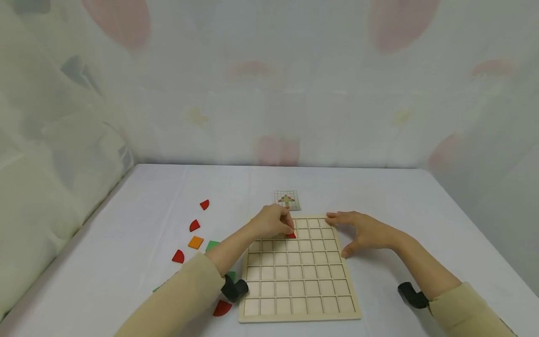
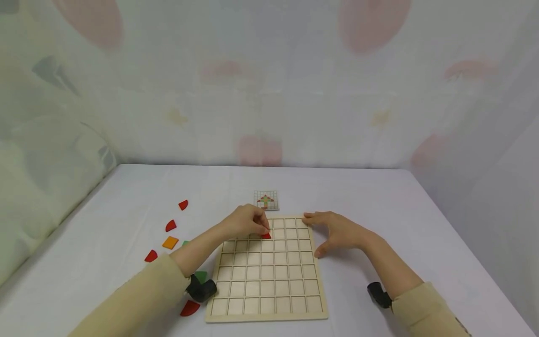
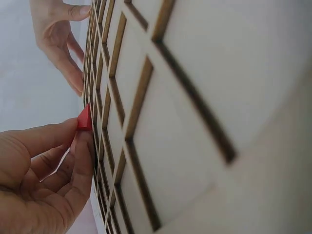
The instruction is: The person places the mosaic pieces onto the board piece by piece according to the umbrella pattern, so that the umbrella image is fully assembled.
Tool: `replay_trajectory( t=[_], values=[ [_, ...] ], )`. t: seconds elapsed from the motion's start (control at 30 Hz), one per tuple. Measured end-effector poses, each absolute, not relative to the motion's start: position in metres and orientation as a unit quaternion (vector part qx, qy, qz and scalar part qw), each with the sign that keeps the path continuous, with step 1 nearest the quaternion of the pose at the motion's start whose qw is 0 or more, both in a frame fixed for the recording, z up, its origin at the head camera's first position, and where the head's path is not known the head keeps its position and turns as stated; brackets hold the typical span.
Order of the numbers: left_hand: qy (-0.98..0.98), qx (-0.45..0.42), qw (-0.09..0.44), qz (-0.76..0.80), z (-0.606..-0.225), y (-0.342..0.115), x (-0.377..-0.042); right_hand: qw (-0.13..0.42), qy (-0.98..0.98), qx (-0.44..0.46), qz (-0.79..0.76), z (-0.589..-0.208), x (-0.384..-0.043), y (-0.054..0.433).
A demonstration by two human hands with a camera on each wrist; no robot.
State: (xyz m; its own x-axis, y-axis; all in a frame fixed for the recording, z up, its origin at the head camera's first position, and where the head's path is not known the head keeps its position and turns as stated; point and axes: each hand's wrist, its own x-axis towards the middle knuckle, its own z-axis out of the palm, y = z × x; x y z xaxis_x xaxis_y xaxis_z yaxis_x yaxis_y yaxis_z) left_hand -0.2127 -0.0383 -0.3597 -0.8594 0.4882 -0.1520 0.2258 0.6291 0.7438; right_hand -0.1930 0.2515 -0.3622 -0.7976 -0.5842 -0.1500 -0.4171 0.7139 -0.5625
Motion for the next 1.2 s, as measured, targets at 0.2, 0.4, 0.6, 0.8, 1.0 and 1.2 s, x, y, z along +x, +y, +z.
replay_trajectory(
  t=[0.2, 0.4, 0.6, 0.8, 1.0, 1.2],
  values=[
    [0.889, 0.211, 0.159, 0.373, -0.3621, -0.0366, -0.213, 0.157, 0.913, -0.271, -0.261, -0.3639, -0.1938, 0.2531],
    [0.894, 0.214, 0.144, 0.365, -0.3639, -0.0337, -0.2125, 0.159, 0.913, -0.273, -0.258, -0.3652, -0.1937, 0.2551],
    [0.902, 0.23, 0.117, 0.347, -0.3645, -0.0296, -0.2103, 0.16, 0.913, -0.27, -0.262, -0.3665, -0.1929, 0.2559],
    [0.901, 0.234, 0.128, 0.342, -0.364, -0.0321, -0.2103, 0.158, 0.913, -0.272, -0.261, -0.3666, -0.192, 0.2558],
    [0.899, 0.241, 0.119, 0.346, -0.3636, -0.0313, -0.2098, 0.151, 0.912, -0.279, -0.26, -0.3649, -0.1914, 0.2565],
    [0.901, 0.229, 0.126, 0.347, -0.3618, -0.0295, -0.207, 0.158, 0.912, -0.27, -0.265, -0.3655, -0.1916, 0.2557]
  ],
)
